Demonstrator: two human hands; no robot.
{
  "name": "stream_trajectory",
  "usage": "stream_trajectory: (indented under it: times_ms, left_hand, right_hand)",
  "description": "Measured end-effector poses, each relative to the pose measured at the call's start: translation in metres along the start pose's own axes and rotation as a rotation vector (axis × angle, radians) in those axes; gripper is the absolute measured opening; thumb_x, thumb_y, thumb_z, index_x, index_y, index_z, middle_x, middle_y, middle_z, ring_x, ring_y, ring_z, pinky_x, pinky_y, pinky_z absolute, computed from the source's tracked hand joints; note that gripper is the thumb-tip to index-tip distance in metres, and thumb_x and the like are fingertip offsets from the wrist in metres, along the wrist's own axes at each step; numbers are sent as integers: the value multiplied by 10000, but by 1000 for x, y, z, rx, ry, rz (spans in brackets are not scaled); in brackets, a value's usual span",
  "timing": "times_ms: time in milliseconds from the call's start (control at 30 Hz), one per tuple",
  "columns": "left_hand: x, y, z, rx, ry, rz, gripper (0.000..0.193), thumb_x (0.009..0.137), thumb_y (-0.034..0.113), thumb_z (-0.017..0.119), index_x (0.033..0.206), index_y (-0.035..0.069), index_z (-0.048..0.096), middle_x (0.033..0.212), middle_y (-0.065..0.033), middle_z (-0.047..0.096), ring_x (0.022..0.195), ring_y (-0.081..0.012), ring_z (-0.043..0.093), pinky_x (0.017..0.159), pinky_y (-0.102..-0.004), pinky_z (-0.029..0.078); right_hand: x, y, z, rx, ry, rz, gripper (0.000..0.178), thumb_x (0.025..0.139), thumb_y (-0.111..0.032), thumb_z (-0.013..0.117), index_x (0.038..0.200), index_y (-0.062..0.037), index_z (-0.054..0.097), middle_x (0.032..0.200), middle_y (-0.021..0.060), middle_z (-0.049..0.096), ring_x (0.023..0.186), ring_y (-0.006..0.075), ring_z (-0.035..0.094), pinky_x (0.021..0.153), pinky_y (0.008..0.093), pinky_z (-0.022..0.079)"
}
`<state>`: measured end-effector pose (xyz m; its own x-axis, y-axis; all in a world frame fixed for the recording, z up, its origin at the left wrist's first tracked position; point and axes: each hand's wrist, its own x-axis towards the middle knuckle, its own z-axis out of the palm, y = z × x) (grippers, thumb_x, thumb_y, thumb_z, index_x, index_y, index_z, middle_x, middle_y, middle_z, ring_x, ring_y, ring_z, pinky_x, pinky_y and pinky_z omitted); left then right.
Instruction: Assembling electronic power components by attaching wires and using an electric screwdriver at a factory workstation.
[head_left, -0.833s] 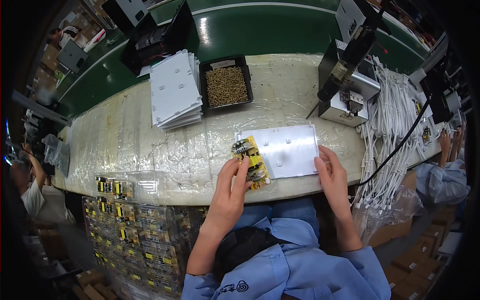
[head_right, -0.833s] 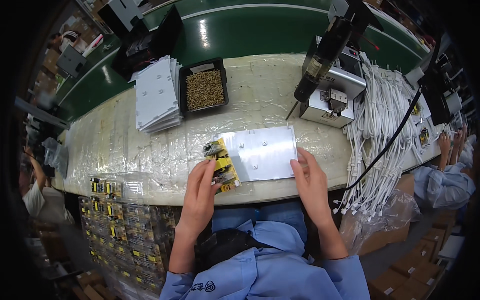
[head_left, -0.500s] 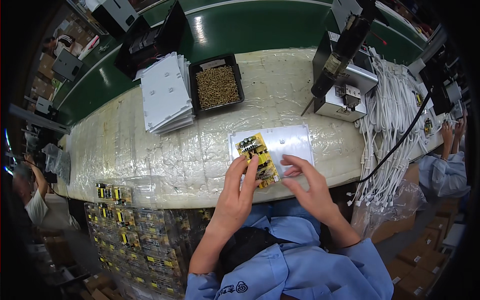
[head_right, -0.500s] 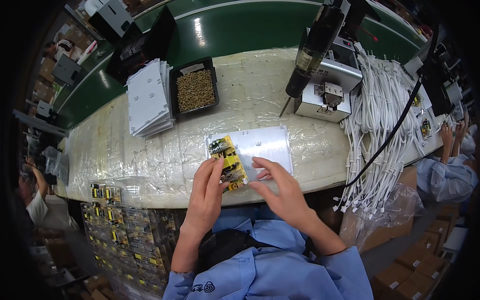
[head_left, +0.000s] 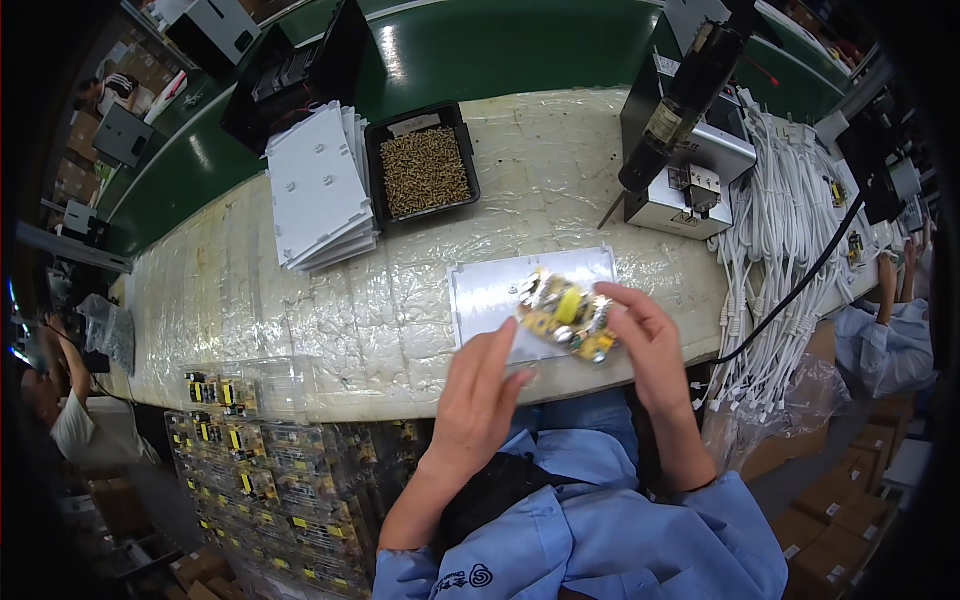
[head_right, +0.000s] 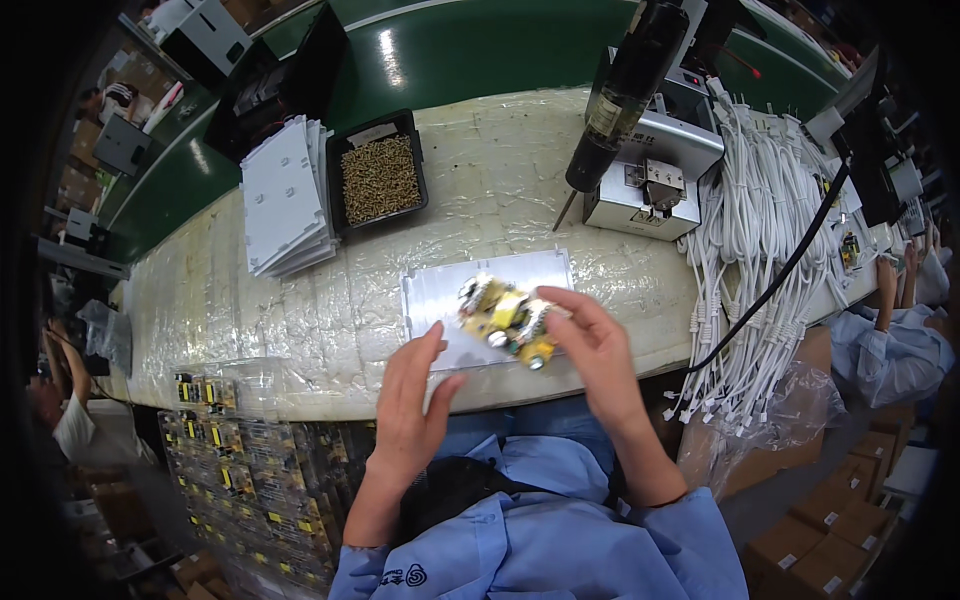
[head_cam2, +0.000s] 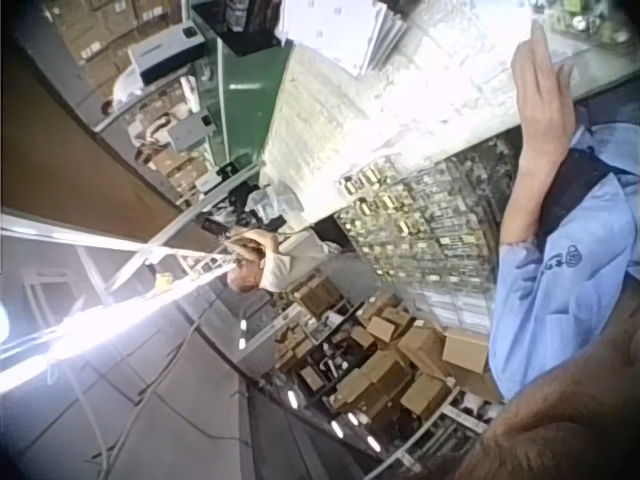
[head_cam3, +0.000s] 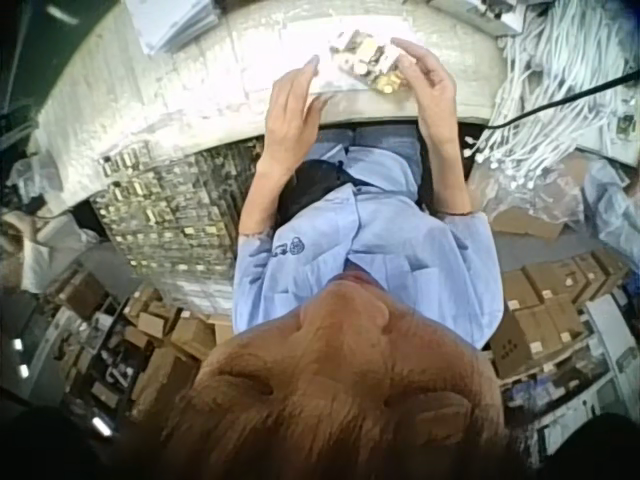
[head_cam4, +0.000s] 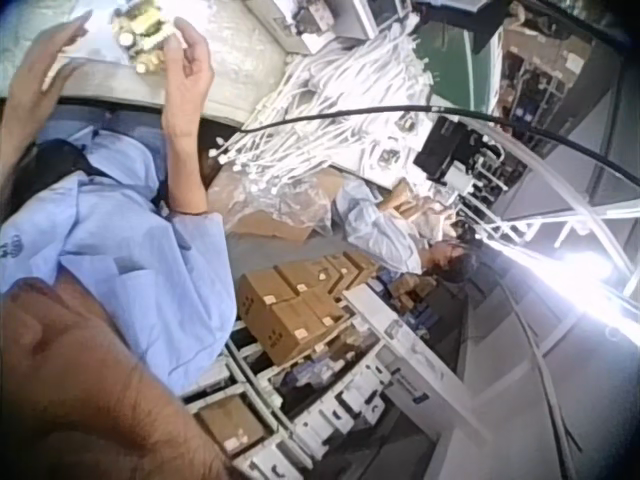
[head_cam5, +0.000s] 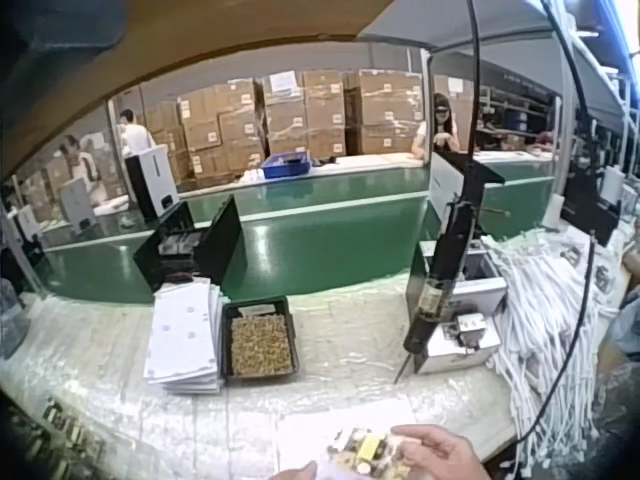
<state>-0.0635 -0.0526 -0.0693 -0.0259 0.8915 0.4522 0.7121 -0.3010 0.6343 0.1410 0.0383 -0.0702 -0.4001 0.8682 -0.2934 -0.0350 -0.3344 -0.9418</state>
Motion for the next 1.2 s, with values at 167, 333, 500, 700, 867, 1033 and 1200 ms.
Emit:
stream_trajectory:
  times_ms: [167, 333, 500, 700, 867, 1033, 1200]
  left_hand:
    - [2, -7, 26, 209, -118, -55, 561, 854, 141, 717, 1347, -13, 496, 1231, -210, 515, 1134, -418, 497, 981, -473, 433]
    - [1, 1, 61, 358, -199, -91, 467, 851, 238, 728, 1221, 3, 566, 1316, -211, 476, 1310, -491, 367, 1090, -607, 317]
    - [-12, -36, 32, 130, -277, 49, 348, 846, 179, 731, 1109, 6, 583, 1208, -177, 557, 1266, -435, 466, 1087, -571, 356]
    - [-13, -39, -4, 44, -191, -141, 415, 777, 137, 789, 1115, 22, 579, 1136, -164, 603, 1219, -394, 527, 1108, -532, 350]
    - [-23, -22, 26, 457, -113, -368, 675, 855, 319, 728, 1394, 26, 444, 1456, -289, 348, 1357, -530, 287, 1112, -650, 216]
    - [-17, -32, 14, 444, -244, -297, 523, 954, 171, 610, 1443, 90, 442, 1543, -249, 271, 1424, -505, 218, 1150, -628, 165]
    - [37, -62, 7, 113, -545, -48, 520, 906, -5, 527, 1388, 188, 549, 1548, -91, 378, 1483, -399, 177, 1197, -600, 90]
  right_hand:
    - [6, 11, -29, 203, 279, -261, 344, 1021, -122, 511, 1328, 32, 536, 1201, 90, 624, 1072, 124, 609, 967, 274, 472]
    - [4, 15, -31, 248, 315, -294, 357, 1026, -150, 526, 1330, 38, 535, 1237, 101, 620, 1088, 134, 608, 969, 286, 478]
    - [3, 18, -37, 208, 275, -278, 356, 1026, -154, 528, 1328, 35, 539, 1238, 93, 619, 1105, 132, 597, 980, 288, 468]
    - [19, 13, -31, 154, 181, -268, 348, 1020, -157, 538, 1310, 34, 550, 1227, 84, 619, 1099, 112, 588, 975, 271, 453]
    - [26, 15, -25, 150, 141, -249, 345, 1015, -150, 539, 1307, 35, 550, 1218, 78, 624, 1083, 104, 592, 966, 262, 452]
    - [20, 20, -34, 179, 185, -262, 349, 1022, -166, 534, 1312, 28, 545, 1212, 73, 629, 1086, 110, 603, 956, 269, 470]
    - [13, 20, -47, 245, 174, -224, 361, 1027, -186, 529, 1321, 23, 531, 1204, 72, 631, 1069, 116, 617, 939, 278, 492]
